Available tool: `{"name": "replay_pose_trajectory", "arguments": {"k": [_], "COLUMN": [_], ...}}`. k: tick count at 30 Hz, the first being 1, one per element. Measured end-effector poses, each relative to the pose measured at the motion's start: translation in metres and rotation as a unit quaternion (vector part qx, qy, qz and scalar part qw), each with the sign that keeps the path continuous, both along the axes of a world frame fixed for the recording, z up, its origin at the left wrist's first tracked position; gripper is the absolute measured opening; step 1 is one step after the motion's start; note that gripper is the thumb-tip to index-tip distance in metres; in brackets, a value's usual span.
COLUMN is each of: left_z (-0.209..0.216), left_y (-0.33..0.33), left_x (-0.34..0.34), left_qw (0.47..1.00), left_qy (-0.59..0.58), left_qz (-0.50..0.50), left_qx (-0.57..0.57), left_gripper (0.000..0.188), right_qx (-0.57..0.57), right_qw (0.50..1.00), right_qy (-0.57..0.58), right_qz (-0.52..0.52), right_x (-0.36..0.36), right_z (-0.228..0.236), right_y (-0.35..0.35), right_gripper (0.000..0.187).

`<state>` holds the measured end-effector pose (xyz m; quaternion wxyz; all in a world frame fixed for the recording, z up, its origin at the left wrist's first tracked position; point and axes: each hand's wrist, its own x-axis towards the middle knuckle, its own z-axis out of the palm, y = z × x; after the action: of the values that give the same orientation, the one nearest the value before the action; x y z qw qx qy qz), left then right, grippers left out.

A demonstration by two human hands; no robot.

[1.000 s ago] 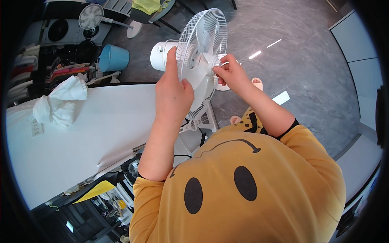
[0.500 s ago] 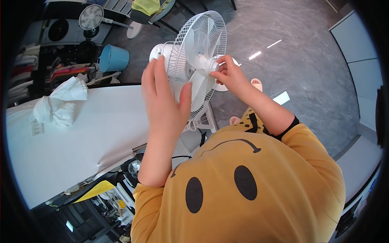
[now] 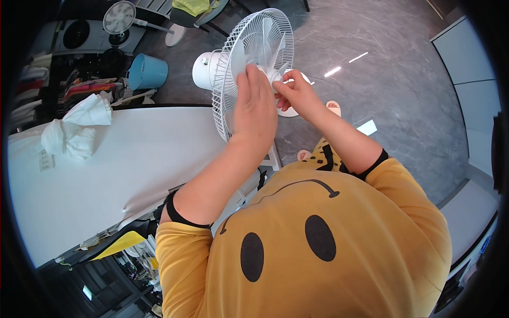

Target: The user is assembling a small white electric fan by attaching the back grill and blades.

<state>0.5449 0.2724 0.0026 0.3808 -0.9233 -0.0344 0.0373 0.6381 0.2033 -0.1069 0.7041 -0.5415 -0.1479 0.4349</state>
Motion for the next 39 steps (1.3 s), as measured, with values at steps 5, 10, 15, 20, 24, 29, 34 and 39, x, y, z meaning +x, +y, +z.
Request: {"name": "replay_pose_trajectory", "arguments": {"k": [5,10,15,20,24,29,34,39], "left_z": [0.01,0.019,0.013,0.018,0.019,0.012,0.01,0.013], "left_y": [0.005,0.011,0.009,0.013,0.014,0.018,0.016,0.013], "left_x": [0.018,0.031,0.029,0.036,0.034,0.035,0.035,0.027], "left_qw": [0.974,0.984,0.992,0.973,0.983,0.987,0.987,0.985], "left_qy": [0.191,0.163,0.117,0.228,0.177,0.152,0.154,0.16], "left_qz": [0.007,0.012,-0.008,0.03,0.001,-0.011,-0.008,-0.001], "left_qx": [0.121,0.071,0.036,-0.034,-0.038,-0.052,-0.053,-0.065], "left_gripper": [0.038,0.028,0.021,0.02,0.017,0.017,0.016,0.016], "right_qx": [0.009,0.001,-0.032,-0.054,-0.061,-0.044,-0.011,-0.037], "right_qw": [1.0,1.0,0.999,0.993,0.968,0.943,0.886,0.855], "right_qy": [-0.004,0.005,-0.037,-0.108,-0.238,-0.325,-0.458,-0.512], "right_qz": [0.0,0.001,-0.001,-0.019,-0.051,-0.061,-0.069,-0.07], "right_x": [-0.001,-0.001,-0.005,-0.006,-0.013,-0.012,-0.009,-0.018], "right_z": [-0.005,-0.003,0.002,-0.006,-0.002,-0.006,-0.013,-0.017], "right_y": [0.003,0.004,0.004,0.008,0.006,0.005,0.005,0.005], "right_gripper": [0.037,0.036,0.036,0.036,0.036,0.034,0.029,0.034]}}
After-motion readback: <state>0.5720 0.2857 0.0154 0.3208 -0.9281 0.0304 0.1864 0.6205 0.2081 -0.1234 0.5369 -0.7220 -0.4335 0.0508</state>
